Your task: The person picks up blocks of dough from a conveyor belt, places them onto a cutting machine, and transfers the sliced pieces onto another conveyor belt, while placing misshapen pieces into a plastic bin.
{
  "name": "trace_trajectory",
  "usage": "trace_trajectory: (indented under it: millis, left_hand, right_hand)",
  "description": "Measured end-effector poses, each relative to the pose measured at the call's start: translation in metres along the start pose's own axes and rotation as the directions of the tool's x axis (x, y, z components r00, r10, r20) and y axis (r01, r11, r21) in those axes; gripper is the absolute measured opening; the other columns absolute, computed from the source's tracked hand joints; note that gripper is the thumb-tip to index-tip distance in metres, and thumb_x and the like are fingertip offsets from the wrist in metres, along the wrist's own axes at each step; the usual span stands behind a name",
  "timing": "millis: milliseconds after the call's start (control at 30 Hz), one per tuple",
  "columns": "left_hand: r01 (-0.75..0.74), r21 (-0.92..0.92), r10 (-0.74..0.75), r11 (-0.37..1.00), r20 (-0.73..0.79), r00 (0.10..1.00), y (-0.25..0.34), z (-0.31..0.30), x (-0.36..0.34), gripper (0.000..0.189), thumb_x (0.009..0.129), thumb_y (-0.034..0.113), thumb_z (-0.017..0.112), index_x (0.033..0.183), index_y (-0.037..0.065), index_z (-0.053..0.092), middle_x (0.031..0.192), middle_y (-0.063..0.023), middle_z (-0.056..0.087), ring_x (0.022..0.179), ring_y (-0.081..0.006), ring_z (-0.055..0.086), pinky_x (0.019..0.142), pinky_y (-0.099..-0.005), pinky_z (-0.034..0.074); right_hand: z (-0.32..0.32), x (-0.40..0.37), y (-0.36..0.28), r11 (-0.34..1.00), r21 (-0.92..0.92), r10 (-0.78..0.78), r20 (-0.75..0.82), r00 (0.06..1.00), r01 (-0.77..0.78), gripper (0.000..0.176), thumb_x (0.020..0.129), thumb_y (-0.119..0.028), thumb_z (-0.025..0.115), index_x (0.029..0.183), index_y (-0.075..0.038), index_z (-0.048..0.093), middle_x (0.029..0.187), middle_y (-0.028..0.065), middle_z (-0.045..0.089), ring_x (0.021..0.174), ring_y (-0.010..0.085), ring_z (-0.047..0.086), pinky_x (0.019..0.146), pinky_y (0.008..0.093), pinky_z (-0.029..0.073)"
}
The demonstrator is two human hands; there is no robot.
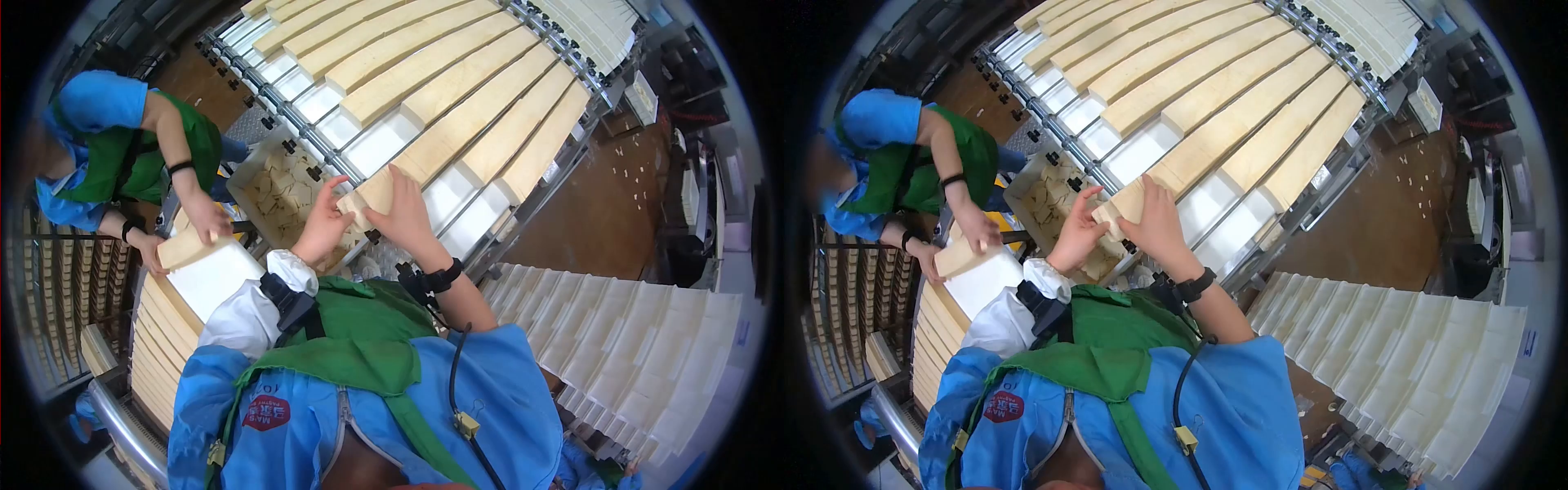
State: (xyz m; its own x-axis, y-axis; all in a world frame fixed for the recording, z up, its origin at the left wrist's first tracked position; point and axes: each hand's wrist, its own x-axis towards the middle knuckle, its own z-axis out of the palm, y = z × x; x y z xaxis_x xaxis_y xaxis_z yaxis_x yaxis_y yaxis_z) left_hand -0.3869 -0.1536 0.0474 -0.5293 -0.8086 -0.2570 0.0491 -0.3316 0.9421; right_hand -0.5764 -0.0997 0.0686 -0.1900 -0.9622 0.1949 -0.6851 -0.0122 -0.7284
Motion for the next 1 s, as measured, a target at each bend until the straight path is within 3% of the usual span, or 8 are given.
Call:
trace_trajectory:
  millis: [200,267,367,500,633,767,900,1000]
  left_hand:
    - [0.06,-0.093,-0.069,0.994,-0.096,0.993,0.056,-0.047,-0.053,0.075,0.088,-0.012,0.055,0.156,0.013,0.036,0.115,-0.013,0.07,0.102,-0.02,0.069,0.088,-0.0318,0.056]
    - [0.075,0.041,-0.059,0.996,-0.306,0.95,0.051,-0.076,-0.068,0.071,0.09,-0.009,0.056,0.156,0.01,0.035,0.122,-0.0157,0.068,0.108,-0.0219,0.068,0.092,-0.0339,0.055]
    - [0.155,0.115,-0.062,0.981,-0.568,0.821,0.029,-0.108,-0.088,0.063,0.09,-0.005,0.061,0.149,0.006,0.041,0.113,-0.0093,0.065,0.096,-0.0163,0.063,0.085,-0.0283,0.053]
    - [0.155,0.081,-0.097,0.985,-0.483,0.87,0.018,-0.095,-0.103,0.057,0.091,-0.002,0.066,0.144,0.006,0.045,0.112,-0.0068,0.061,0.095,-0.0138,0.06,0.081,-0.027,0.051]
    - [0.182,0.055,-0.139,0.982,-0.451,0.882,0.011,-0.088,-0.114,0.055,0.091,0.0,0.067,0.142,0.007,0.048,0.112,-0.0065,0.06,0.097,-0.0141,0.059,0.083,-0.0277,0.051]
    - [0.178,0.003,-0.153,0.984,-0.495,0.855,0.009,-0.094,-0.131,0.053,0.091,-0.001,0.068,0.14,0.008,0.051,0.112,-0.0061,0.059,0.098,-0.0139,0.059,0.084,-0.028,0.051]
    - [0.106,-0.081,-0.134,0.991,-0.583,0.802,-0.006,-0.115,-0.165,0.049,0.09,0.0,0.068,0.137,0.007,0.054,0.111,-0.0054,0.06,0.094,-0.013,0.059,0.081,-0.0289,0.052]
    - [0.104,-0.121,-0.159,0.987,-0.688,0.708,-0.028,-0.135,-0.201,0.052,0.089,0.001,0.069,0.138,0.008,0.053,0.109,-0.0054,0.06,0.094,-0.0147,0.059,0.08,-0.0296,0.052]
  right_hand:
    - [-0.065,-0.019,0.004,0.986,0.091,0.145,-0.02,0.989,-0.143,0.089,0.075,-0.023,0.079,0.15,0.004,0.041,0.135,0.0303,0.057,0.128,0.0453,0.053,0.11,0.0502,0.045]
    - [-0.086,-0.023,0.049,0.989,-0.014,0.144,-0.029,0.989,-0.145,0.088,0.074,-0.022,0.079,0.15,0.003,0.042,0.134,0.0302,0.058,0.127,0.0456,0.053,0.11,0.0497,0.044]
    - [-0.079,-0.014,0.111,0.987,-0.121,0.103,-0.044,0.994,-0.108,0.088,0.073,-0.02,0.079,0.15,0.004,0.043,0.135,0.0295,0.057,0.128,0.0457,0.051,0.112,0.0487,0.043]
    - [-0.067,-0.012,0.105,0.931,-0.351,0.074,-0.087,0.993,-0.1,0.086,0.073,-0.018,0.077,0.148,0.007,0.043,0.143,0.0298,0.05,0.133,0.046,0.046,0.117,0.0499,0.037]
    - [-0.058,-0.015,0.092,0.752,-0.648,0.032,-0.152,0.988,-0.124,0.107,0.076,-0.038,0.086,0.156,0.009,0.032,0.161,0.0299,0.034,0.152,0.0442,0.03,0.125,0.0548,0.024]
    - [-0.067,0.007,0.12,0.653,-0.699,0.217,-0.195,0.956,-0.291,0.117,0.077,-0.049,0.086,0.158,0.01,0.027,0.166,0.0295,0.027,0.156,0.0431,0.024,0.126,0.0569,0.021]
    - [-0.064,0.01,0.121,0.632,-0.728,0.23,-0.149,0.962,-0.264,0.108,0.077,-0.036,0.086,0.157,0.009,0.029,0.166,0.0302,0.027,0.156,0.0446,0.023,0.125,0.0622,0.018]
    - [-0.057,0.028,0.038,0.629,-0.762,0.134,-0.085,0.987,-0.151,0.095,0.081,-0.028,0.079,0.155,0.009,0.034,0.164,0.0318,0.029,0.155,0.0498,0.022,0.124,0.0653,0.017]
